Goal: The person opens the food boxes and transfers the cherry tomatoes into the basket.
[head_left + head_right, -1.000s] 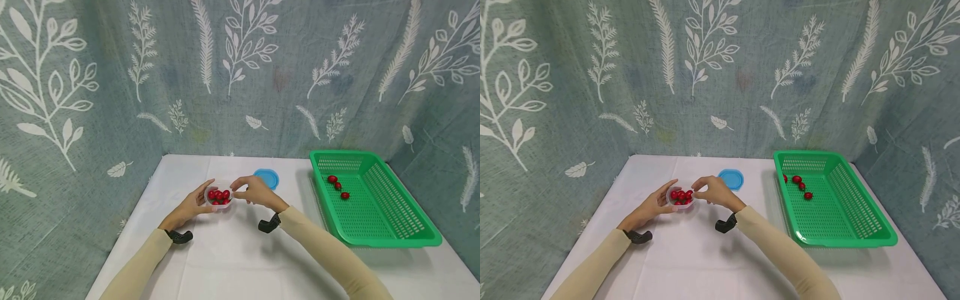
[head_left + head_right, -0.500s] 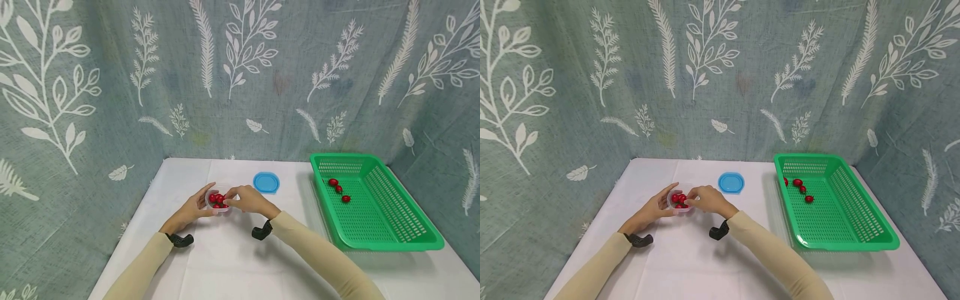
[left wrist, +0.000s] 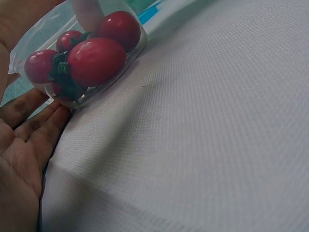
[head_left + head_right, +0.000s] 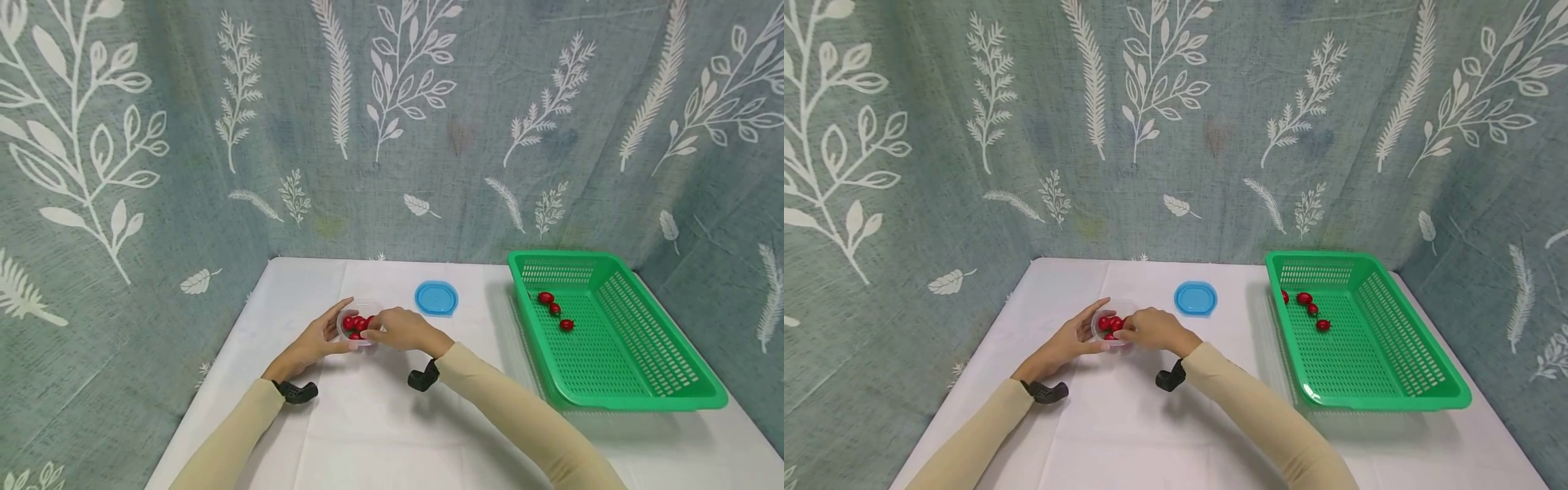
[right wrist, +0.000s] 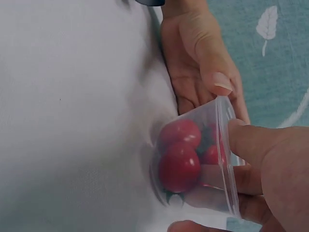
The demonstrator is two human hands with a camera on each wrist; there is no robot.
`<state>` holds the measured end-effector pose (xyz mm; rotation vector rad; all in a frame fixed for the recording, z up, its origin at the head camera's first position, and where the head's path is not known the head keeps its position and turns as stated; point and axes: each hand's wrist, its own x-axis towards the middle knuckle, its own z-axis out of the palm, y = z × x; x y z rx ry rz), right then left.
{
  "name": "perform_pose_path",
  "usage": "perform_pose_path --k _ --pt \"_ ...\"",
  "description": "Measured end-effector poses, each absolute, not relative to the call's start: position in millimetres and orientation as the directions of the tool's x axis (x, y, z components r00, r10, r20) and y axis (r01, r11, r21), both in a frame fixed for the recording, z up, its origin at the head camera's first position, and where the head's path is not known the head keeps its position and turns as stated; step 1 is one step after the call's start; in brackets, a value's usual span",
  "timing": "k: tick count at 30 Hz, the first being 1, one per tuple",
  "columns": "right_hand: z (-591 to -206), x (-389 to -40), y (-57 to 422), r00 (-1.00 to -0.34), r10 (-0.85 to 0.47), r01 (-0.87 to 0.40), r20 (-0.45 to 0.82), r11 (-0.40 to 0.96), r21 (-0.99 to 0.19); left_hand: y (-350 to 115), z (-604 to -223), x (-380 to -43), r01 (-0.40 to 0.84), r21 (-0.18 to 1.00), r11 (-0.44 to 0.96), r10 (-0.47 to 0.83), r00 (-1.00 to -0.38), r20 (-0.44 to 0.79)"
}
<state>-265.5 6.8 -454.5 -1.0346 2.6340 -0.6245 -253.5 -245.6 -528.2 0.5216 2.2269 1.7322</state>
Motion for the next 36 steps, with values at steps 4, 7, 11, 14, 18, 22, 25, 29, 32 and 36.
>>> perform_pose_path --k 4,7,11,14,18,22,25,29,32,36 --pt "-455.5 -265.7 4.0 -0.717 -0.693 -0.602 -0.075 0.67 -0.434 -245.7 -528.7 -253.0 0.113 0.967 0.229 0.431 -0.902 0.004" --pt "-457.1 -266.6 2.6 -0.708 -0.701 -0.61 -0.087 0.669 -0.425 -245.5 -528.8 -252.5 0.112 0.967 0.228 0.432 -0.902 0.003" --pt "-459.0 -267.7 2.7 -0.683 -0.722 -0.59 -0.115 0.637 -0.496 -244.9 -528.8 -252.4 0.113 0.967 0.23 0.44 -0.898 0.0" --pt "-459.4 -268.1 5.2 -0.667 -0.736 -0.556 -0.112 0.592 -0.583 -244.6 -529.1 -252.2 0.108 0.965 0.238 0.439 -0.898 -0.008" --pt "-459.0 -269.3 8.9 -0.669 -0.738 -0.486 -0.093 0.528 -0.696 -245.2 -529.7 -252.9 0.113 0.963 0.245 0.442 -0.897 -0.007" --pt "-461.0 -271.0 11.8 -0.693 -0.714 -0.39 -0.104 0.492 -0.778 -246.0 -529.5 -253.9 0.113 0.963 0.245 0.444 -0.896 -0.007" --pt "-463.5 -272.6 13.2 -0.702 -0.705 -0.368 -0.101 0.481 -0.795 -245.9 -528.4 -254.2 0.105 0.966 0.234 0.446 -0.895 -0.01" --pt "-465.5 -274.5 13.2 -0.706 -0.704 -0.387 -0.072 0.469 -0.794 -246.0 -527.0 -254.2 0.096 0.969 0.227 0.444 -0.896 -0.015" --pt "-465.3 -273.9 13.7 -0.71 -0.7 -0.377 -0.071 0.464 -0.802 -245.7 -526.9 -253.5 0.098 0.968 0.232 0.441 -0.897 -0.015" --pt "-464.5 -271.9 15.0 -0.705 -0.705 -0.373 -0.081 0.465 -0.803 -245.6 -528.2 -252.5 0.104 0.967 0.234 0.442 -0.897 -0.01"
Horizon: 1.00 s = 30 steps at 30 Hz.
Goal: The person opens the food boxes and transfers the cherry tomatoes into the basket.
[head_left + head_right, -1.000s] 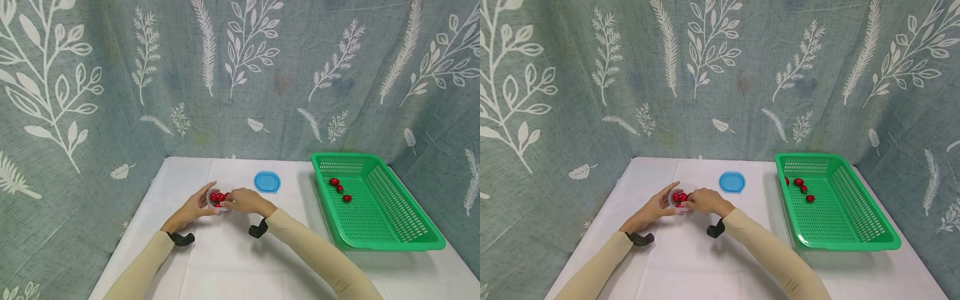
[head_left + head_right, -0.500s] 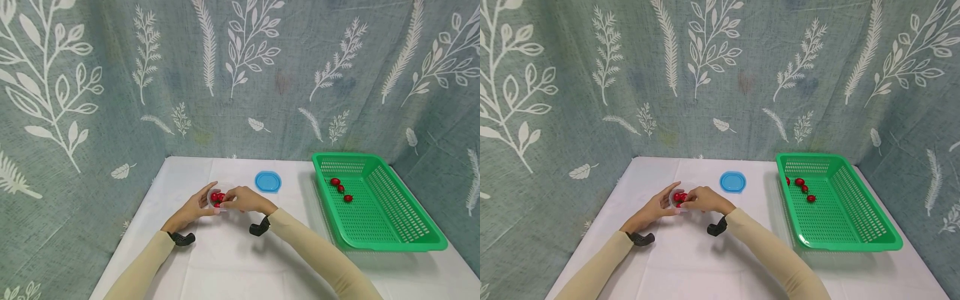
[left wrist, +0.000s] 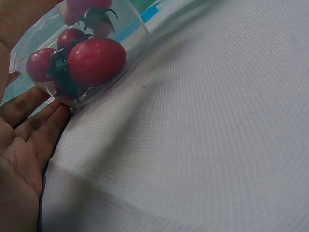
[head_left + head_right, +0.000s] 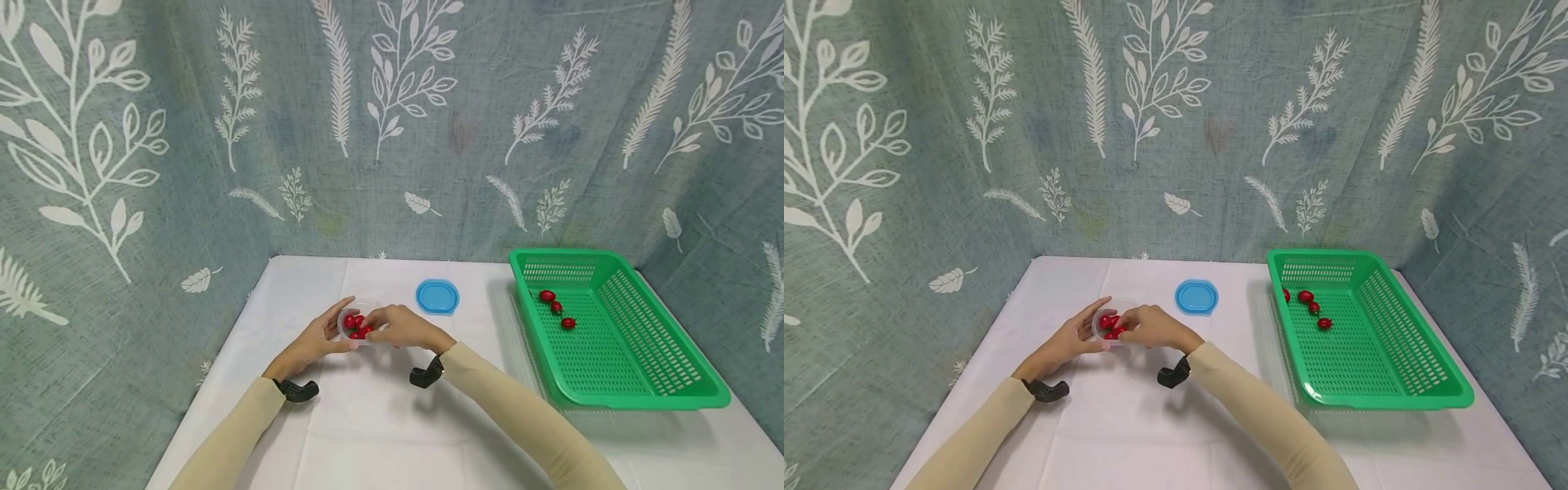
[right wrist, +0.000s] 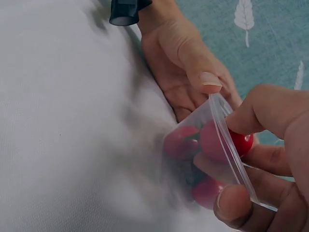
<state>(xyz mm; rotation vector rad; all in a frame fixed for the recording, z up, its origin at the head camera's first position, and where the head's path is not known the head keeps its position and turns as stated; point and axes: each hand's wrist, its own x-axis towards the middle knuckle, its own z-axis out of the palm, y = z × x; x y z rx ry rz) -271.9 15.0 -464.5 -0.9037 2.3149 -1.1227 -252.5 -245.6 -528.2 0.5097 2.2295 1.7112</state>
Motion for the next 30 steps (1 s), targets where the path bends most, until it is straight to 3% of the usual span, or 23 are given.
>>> perform_pose_path --k 8,30 --pt "-464.7 -272.1 15.6 -0.69 -0.723 -0.506 0.024 0.459 -0.73 -245.9 -530.5 -252.5 0.127 0.967 0.219 0.449 -0.894 0.016" --pt "-447.4 -272.4 30.3 -0.744 -0.656 -0.532 0.128 0.464 -0.709 -242.5 -525.7 -251.4 0.09 0.958 0.274 0.403 -0.915 -0.03"
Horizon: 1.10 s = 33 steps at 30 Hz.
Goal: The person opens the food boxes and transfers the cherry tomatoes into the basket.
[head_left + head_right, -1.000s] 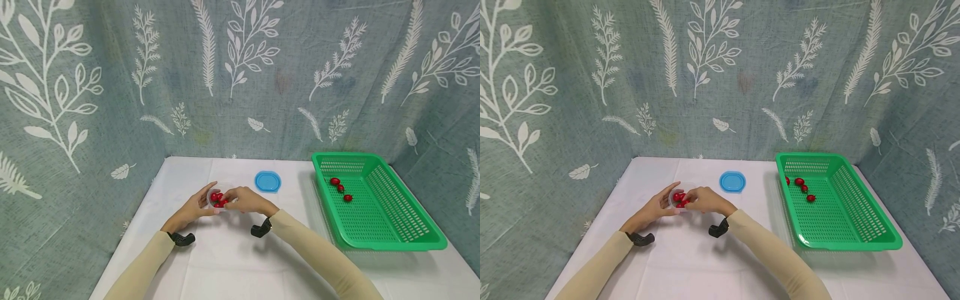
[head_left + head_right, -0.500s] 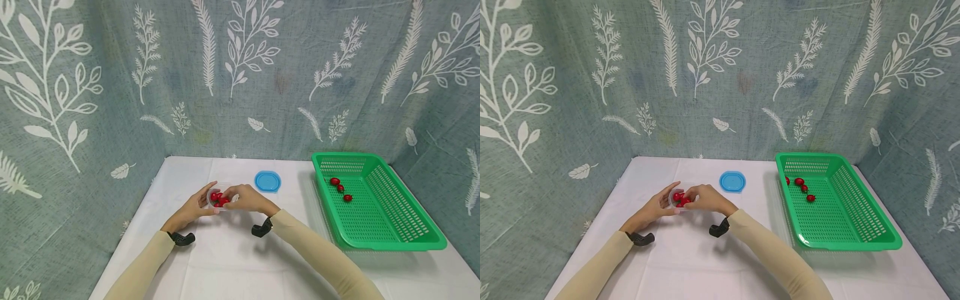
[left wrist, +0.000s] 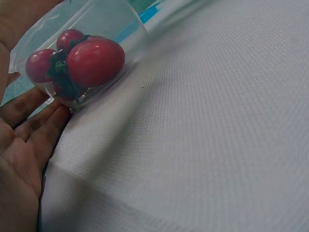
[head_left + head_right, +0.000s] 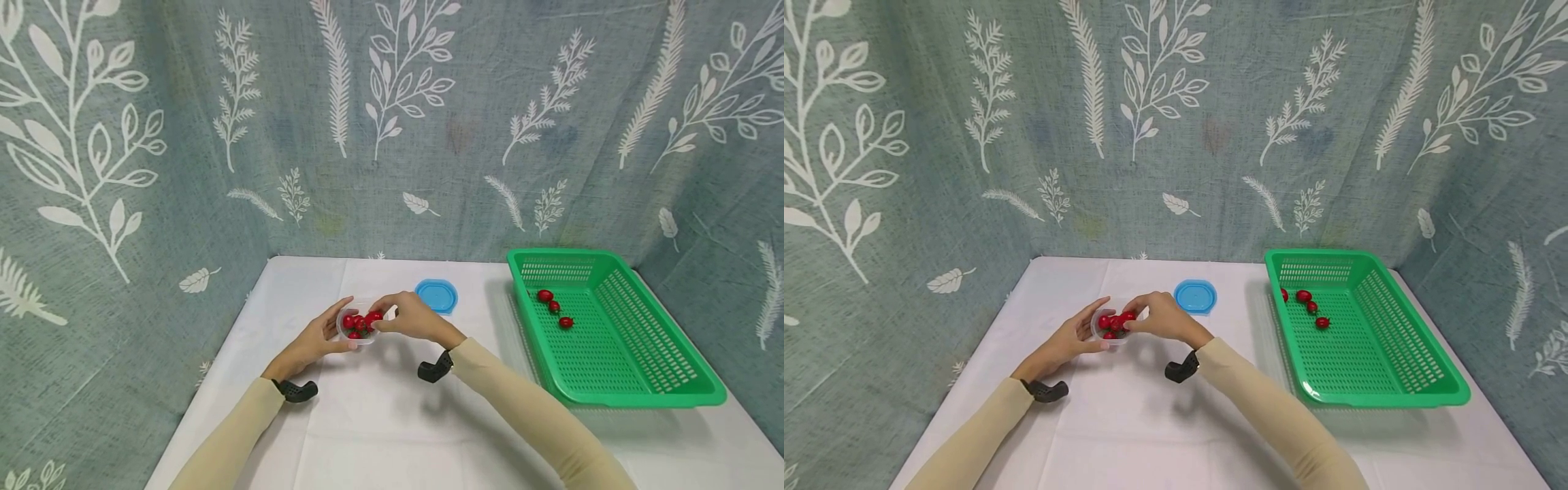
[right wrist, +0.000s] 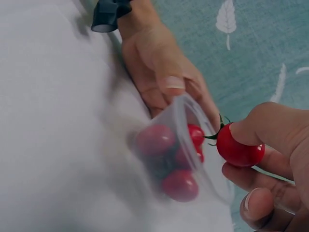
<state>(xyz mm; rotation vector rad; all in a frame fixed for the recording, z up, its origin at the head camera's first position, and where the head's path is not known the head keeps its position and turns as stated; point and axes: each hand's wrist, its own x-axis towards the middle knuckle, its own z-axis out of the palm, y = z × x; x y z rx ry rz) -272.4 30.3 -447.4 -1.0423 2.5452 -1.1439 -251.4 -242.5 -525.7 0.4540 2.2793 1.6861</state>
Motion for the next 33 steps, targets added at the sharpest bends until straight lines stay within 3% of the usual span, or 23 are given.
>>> perform_pose_path --k 11,33 --pt "-421.8 -277.0 54.3 -0.762 -0.627 -0.532 0.164 0.46 -0.711 -241.4 -525.4 -252.2 0.086 0.956 0.279 0.397 -0.917 -0.034" --pt "-392.4 -277.3 119.7 -0.872 -0.467 -0.417 0.145 0.554 -0.721 -241.9 -525.7 -251.9 0.102 0.958 0.268 0.412 -0.911 -0.018"
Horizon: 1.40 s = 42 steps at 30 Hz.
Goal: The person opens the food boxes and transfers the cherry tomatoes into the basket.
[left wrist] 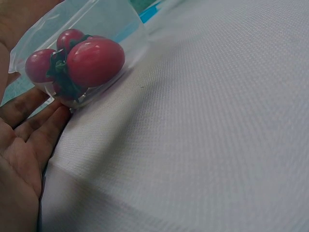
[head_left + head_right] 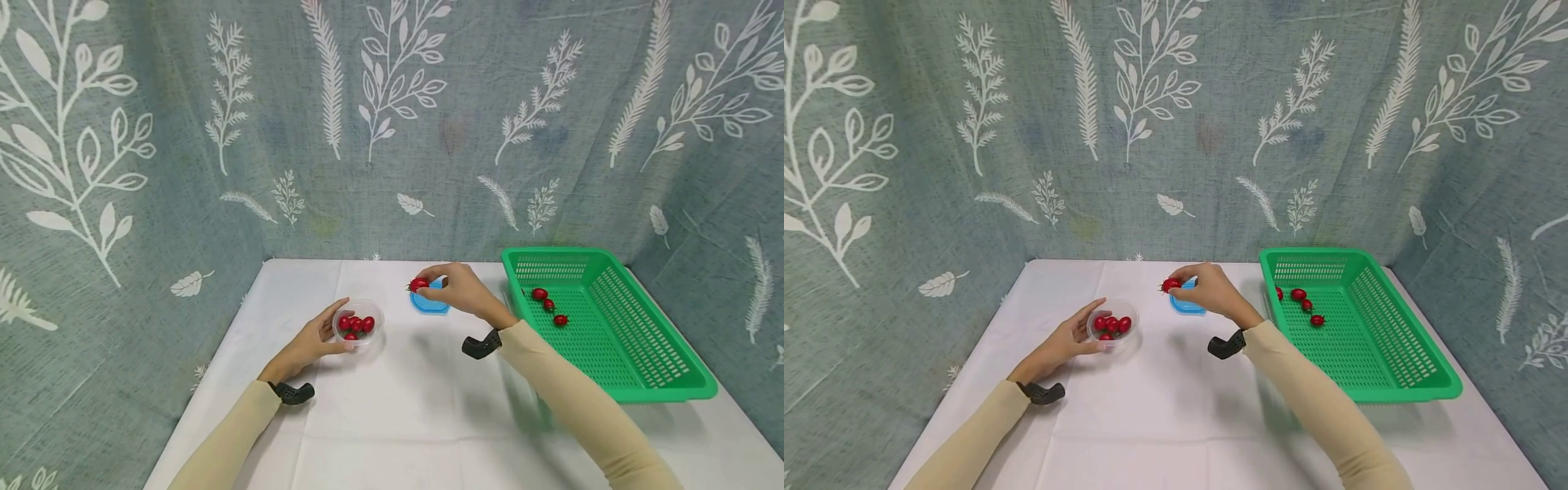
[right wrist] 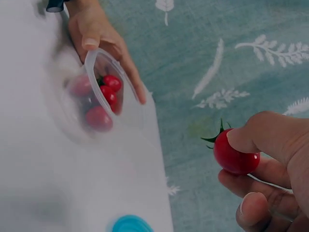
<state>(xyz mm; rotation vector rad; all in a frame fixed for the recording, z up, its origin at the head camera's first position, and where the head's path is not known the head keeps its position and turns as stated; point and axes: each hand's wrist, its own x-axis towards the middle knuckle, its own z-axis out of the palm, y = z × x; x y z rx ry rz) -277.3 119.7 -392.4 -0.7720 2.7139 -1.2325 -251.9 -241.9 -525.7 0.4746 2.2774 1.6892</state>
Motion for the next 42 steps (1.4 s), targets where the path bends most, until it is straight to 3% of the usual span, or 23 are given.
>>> perform_pose_path --k 31,42 --pt "-382.0 -271.8 214.9 -0.941 -0.323 -0.29 0.099 0.62 -0.729 -241.8 -528.9 -253.3 0.129 0.96 0.25 0.414 -0.91 0.015" --pt "-386.6 -266.4 249.3 -0.961 -0.258 -0.245 0.096 0.645 -0.724 -243.1 -529.8 -255.2 0.096 0.952 0.29 0.394 -0.919 -0.028"
